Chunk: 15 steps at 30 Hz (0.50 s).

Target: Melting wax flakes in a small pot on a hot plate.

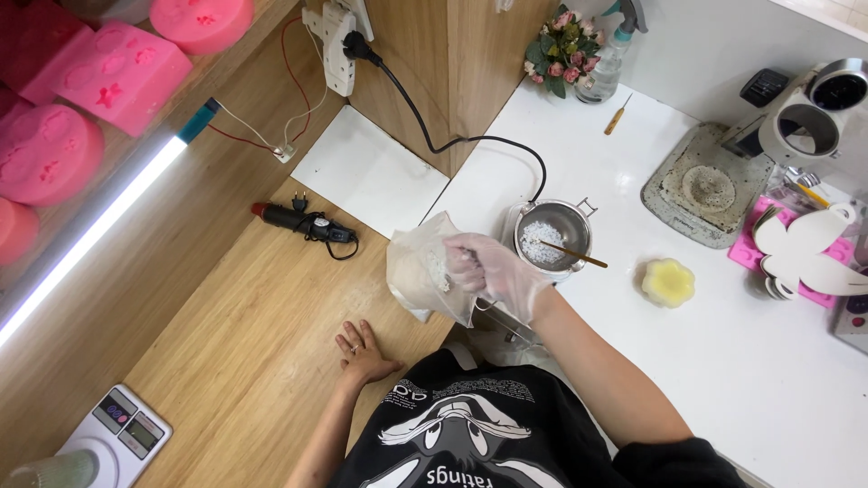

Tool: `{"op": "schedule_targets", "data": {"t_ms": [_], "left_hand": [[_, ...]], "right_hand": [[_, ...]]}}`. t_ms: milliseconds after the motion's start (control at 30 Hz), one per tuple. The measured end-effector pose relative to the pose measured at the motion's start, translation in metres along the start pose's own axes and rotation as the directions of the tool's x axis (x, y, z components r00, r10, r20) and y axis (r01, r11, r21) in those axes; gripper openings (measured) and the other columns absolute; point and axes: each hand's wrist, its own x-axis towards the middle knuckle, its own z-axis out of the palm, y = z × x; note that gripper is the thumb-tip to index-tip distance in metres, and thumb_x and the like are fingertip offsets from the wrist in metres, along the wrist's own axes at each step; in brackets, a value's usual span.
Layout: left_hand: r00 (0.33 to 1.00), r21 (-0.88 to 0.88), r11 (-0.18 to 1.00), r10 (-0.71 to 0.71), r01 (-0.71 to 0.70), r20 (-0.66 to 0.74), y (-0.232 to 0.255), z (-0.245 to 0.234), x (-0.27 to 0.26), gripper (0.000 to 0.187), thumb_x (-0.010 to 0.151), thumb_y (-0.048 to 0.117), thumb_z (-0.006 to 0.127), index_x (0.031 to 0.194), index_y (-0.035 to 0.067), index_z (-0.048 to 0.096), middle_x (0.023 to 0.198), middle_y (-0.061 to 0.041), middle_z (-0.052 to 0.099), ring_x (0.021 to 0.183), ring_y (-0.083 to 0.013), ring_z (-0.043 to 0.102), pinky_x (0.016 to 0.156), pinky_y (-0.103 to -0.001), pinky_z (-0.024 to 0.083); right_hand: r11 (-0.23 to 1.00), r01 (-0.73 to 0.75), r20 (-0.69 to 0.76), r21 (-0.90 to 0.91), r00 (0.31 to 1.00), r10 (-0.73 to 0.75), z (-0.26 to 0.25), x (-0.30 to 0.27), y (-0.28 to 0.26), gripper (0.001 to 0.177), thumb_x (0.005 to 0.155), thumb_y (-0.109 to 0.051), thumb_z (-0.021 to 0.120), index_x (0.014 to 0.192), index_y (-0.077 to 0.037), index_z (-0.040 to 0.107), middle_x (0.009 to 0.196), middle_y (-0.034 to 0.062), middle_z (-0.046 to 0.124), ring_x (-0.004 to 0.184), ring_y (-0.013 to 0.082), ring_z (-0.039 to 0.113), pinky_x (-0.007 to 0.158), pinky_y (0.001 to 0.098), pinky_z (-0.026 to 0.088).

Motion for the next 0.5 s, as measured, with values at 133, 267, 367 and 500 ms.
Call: {"op": "schedule_targets", "data": {"t_ms": [133,267,367,500], "left_hand": [[1.0,0.017,1.0,0.007,-0.007,-0.009,-0.001,0.001,0.003,0.148,0.073,0.064,0.083,0.159,0.016,-0.027,0.162,-0.022,-0.041,0.15,-0.0501,-0.031,0.119,-0.069,0.018],[1.0,0.049,0.999,-0.003,0.005,-0.028,0.002,0.001,-0.001,0.149,0.072,0.065,0.083,0.159,0.014,-0.027,0.163,-0.023,-0.038,0.149,-0.0518,-0.03,0.119,-0.069,0.021],[0.999,0.058,0.998,0.004,-0.002,-0.048,-0.001,0.006,0.005,0.149,0.072,0.067,0.083,0.159,0.013,-0.026,0.163,-0.024,-0.036,0.15,-0.0523,-0.029,0.119,-0.068,0.021],[1.0,0.059,0.998,0.005,-0.004,-0.022,0.003,-0.001,-0.002,0.148,0.072,0.066,0.082,0.159,0.013,-0.025,0.163,-0.024,-0.036,0.15,-0.0519,-0.028,0.119,-0.068,0.022]], "right_hand": [[0.971,0.238,-0.19,-0.036,0.952,-0.24,-0.015,-0.057,-0.034,0.046,0.102,-0.019,0.051,0.059,-0.019,0.035,0.05,-0.0076,0.03,0.04,0.0077,0.022,0.036,0.0254,0.017],[0.919,0.291,-0.523,-0.268,0.757,-0.392,-0.093,-0.073,-0.051,0.041,0.105,-0.032,0.051,0.065,-0.02,0.049,0.054,-0.007,0.037,0.043,0.0077,0.028,0.039,0.0276,0.022],[0.8,0.051,-0.61,-0.598,0.619,-0.495,-0.126,-0.08,-0.048,0.049,0.1,-0.045,0.045,0.082,-0.007,0.071,0.07,0.0028,0.066,0.063,0.0132,0.057,0.058,0.0309,0.047],[0.46,-0.008,-0.357,-0.888,0.642,-0.678,-0.12,-0.094,-0.041,0.072,0.101,-0.069,0.041,0.112,-0.008,0.078,0.1,0.0027,0.06,0.098,0.0197,0.058,0.086,0.0362,0.04]]}}
